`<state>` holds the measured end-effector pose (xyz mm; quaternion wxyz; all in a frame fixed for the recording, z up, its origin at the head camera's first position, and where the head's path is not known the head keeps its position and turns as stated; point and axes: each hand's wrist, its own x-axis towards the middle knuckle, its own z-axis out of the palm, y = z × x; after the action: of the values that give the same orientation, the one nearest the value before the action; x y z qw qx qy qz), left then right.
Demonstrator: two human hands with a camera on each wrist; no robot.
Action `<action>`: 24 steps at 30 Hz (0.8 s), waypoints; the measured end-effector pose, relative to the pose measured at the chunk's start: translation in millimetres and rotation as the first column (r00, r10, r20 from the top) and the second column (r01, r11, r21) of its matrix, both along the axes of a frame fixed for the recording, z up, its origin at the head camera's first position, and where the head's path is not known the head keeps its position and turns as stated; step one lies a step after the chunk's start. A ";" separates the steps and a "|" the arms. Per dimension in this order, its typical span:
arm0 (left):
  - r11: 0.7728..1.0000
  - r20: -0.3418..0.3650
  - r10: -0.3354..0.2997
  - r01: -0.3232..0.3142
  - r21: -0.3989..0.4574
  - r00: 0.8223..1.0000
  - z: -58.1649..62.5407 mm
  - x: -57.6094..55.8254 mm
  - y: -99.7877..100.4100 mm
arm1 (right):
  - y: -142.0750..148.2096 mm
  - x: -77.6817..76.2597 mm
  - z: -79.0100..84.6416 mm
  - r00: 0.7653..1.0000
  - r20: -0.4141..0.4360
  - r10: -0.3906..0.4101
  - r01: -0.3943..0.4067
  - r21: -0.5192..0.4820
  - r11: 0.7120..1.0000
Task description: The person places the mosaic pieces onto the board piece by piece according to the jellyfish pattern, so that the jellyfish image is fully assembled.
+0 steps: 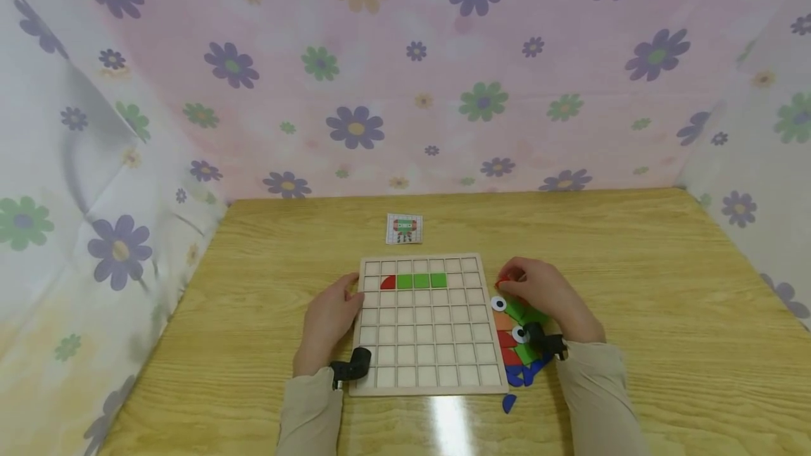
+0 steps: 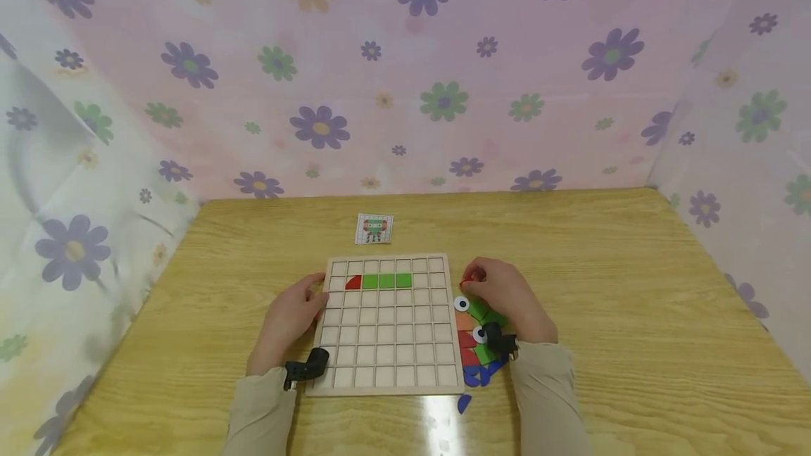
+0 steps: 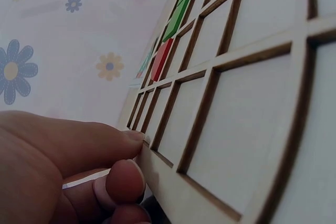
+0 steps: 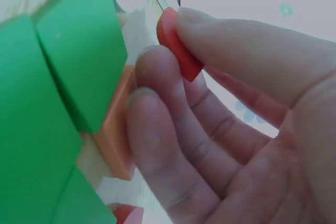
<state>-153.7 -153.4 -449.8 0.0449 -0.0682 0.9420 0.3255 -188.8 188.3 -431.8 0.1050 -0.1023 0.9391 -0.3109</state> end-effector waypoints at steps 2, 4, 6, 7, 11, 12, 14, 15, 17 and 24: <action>1.000 0.000 0.001 -0.001 -0.001 1.000 -0.4 0.3 0.9 | -0.6 -0.5 -0.3 1.000 -0.014 0.000 0.001 0.010 1.000; 1.000 -0.006 -0.005 0.005 -0.002 1.000 0.2 0.4 1.0 | -2.6 -1.6 -1.1 0.999 -0.052 0.009 -0.007 0.025 1.000; 1.000 -0.013 -0.008 0.008 -0.004 1.000 0.9 0.3 0.8 | -5.1 -2.8 -2.3 0.996 -0.089 0.020 -0.017 0.034 0.999; 1.000 -0.018 -0.011 0.011 -0.005 1.000 1.1 0.4 0.6 | -6.8 -3.0 -2.8 0.994 -0.104 0.023 -0.019 0.037 0.999; 1.000 -0.019 -0.017 0.016 -0.010 1.000 0.4 1.0 -0.5 | -13.9 -2.9 -5.3 0.990 -0.135 0.027 -0.022 0.041 0.999; 1.000 -0.019 -0.017 0.017 -0.011 1.000 0.2 1.2 -0.8 | -15.8 -2.9 -5.4 0.991 -0.135 0.025 -0.020 0.042 0.999; 1.000 -0.023 -0.015 0.015 -0.012 1.000 0.2 1.3 -1.4 | -19.2 -2.8 -4.7 0.991 -0.133 0.026 -0.022 0.037 0.999; 1.000 -0.026 -0.013 0.013 -0.014 1.000 0.1 1.3 -1.7 | -20.7 -2.8 -4.2 0.992 -0.126 0.025 -0.021 0.031 0.999; 1.000 -0.030 -0.011 0.011 -0.013 0.999 0.3 1.2 -1.7 | -23.1 -2.9 -3.2 0.993 -0.115 0.024 -0.022 0.018 1.000; 1.000 -0.019 -0.015 0.015 -0.006 1.000 -0.4 -0.6 -0.7 | -27.7 -4.3 -3.1 0.992 -0.120 0.050 -0.050 -0.001 0.999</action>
<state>-154.3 -154.0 -450.2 0.0381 -0.0583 0.9439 0.3229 -193.1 160.6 -434.9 0.0560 -0.1444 0.9402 -0.3035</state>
